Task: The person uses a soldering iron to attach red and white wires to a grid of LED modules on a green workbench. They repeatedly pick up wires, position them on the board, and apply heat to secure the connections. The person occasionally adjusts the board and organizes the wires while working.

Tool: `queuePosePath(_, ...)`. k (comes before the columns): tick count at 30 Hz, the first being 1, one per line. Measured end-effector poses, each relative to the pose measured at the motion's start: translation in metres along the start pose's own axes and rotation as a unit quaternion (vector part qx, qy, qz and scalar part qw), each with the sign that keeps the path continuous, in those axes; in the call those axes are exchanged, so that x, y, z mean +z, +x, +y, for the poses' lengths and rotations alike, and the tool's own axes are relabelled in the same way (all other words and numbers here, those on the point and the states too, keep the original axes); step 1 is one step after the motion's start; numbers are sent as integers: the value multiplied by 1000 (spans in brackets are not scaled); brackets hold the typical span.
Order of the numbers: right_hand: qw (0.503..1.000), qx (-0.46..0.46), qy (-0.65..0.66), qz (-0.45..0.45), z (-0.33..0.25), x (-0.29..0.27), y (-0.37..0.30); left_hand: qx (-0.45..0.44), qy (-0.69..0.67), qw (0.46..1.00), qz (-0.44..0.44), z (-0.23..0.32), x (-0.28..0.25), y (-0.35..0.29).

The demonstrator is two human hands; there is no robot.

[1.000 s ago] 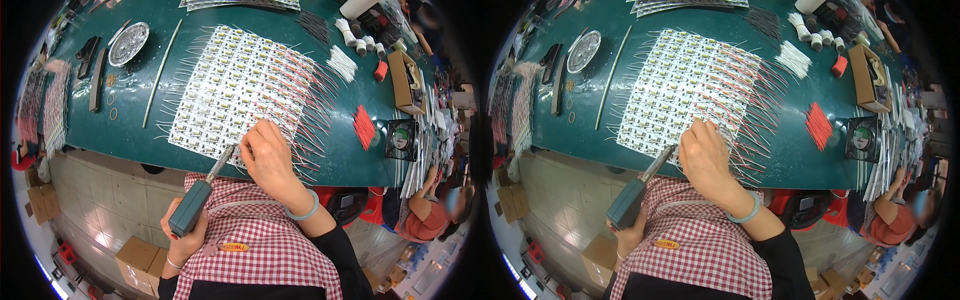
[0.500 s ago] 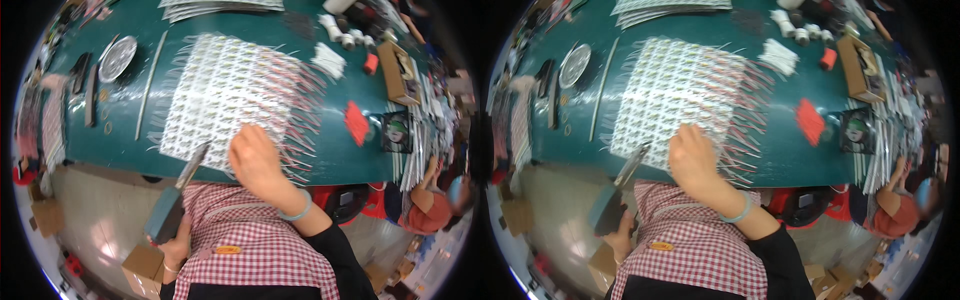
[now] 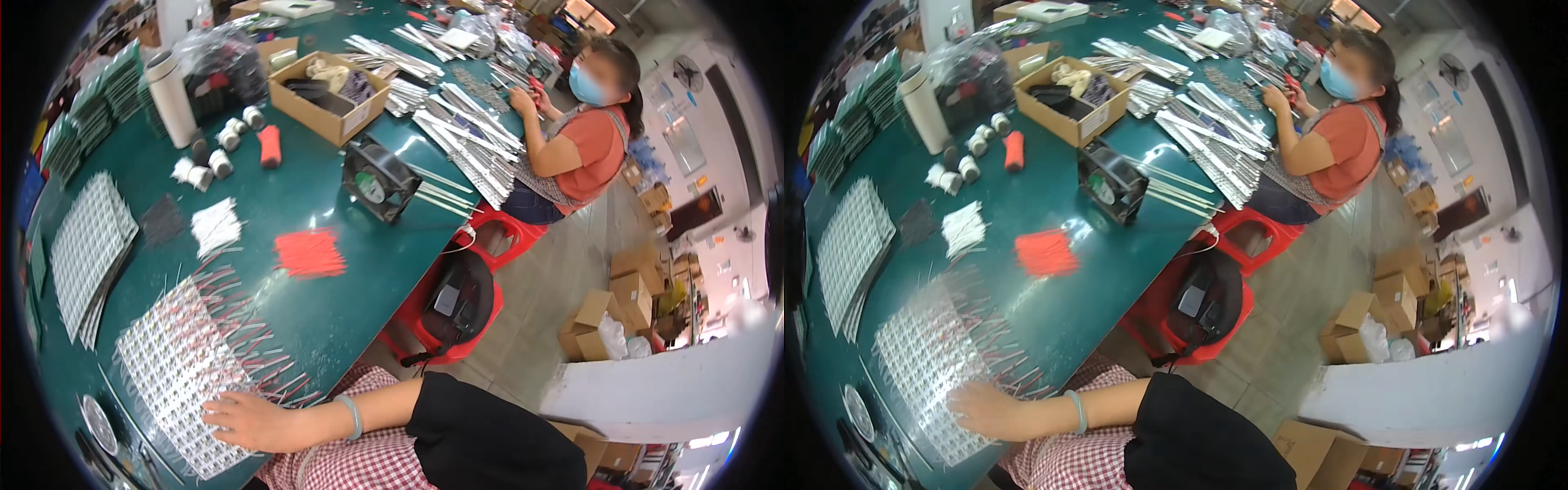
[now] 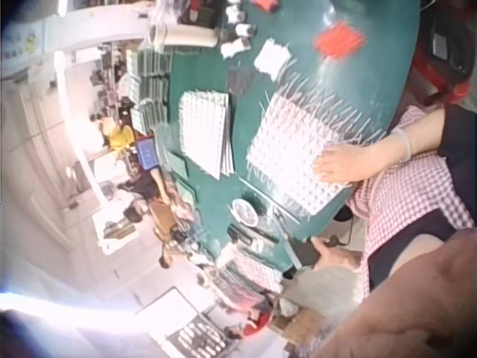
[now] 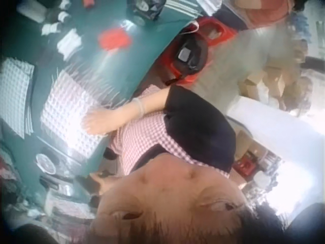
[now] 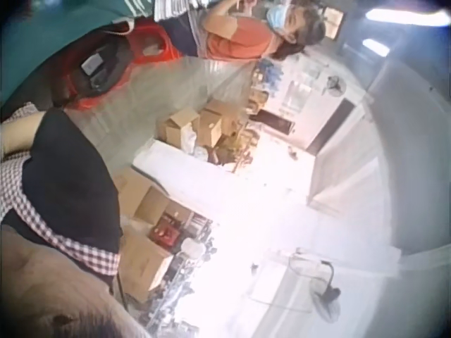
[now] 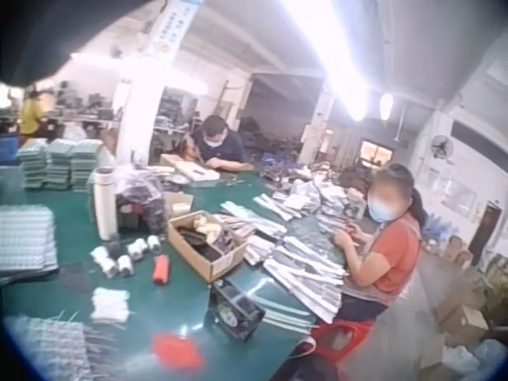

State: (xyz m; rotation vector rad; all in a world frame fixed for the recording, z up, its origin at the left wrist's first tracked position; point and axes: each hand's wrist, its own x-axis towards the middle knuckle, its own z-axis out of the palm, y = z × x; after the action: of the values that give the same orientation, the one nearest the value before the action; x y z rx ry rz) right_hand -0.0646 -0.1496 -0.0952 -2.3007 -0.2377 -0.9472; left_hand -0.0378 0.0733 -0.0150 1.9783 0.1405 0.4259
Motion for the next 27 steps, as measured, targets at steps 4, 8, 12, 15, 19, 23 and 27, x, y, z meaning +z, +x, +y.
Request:
queuePosePath(4,999,-6,25,-29,12,18,-21,30,5,999,37,11,6,19)
queuePosePath(8,999,-6,46,-6,14,29,-27,47,9,997,59,22,17,30)
queuePosePath(12,993,4,109,-50,20,39,-32,57,14,995,75,33,29,33)
queuePosePath(15,993,-57,69,-76,25,10,-21,48,18,994,100,34,29,38)
queuePosePath(19,992,-80,62,-71,30,17,-25,99,50,992,65,46,30,51)
queuePosePath(23,990,-74,106,-50,28,0,-23,102,67,990,72,49,35,52)
queuePosePath(27,990,-71,124,-16,27,-5,-21,106,87,988,72,50,39,54)
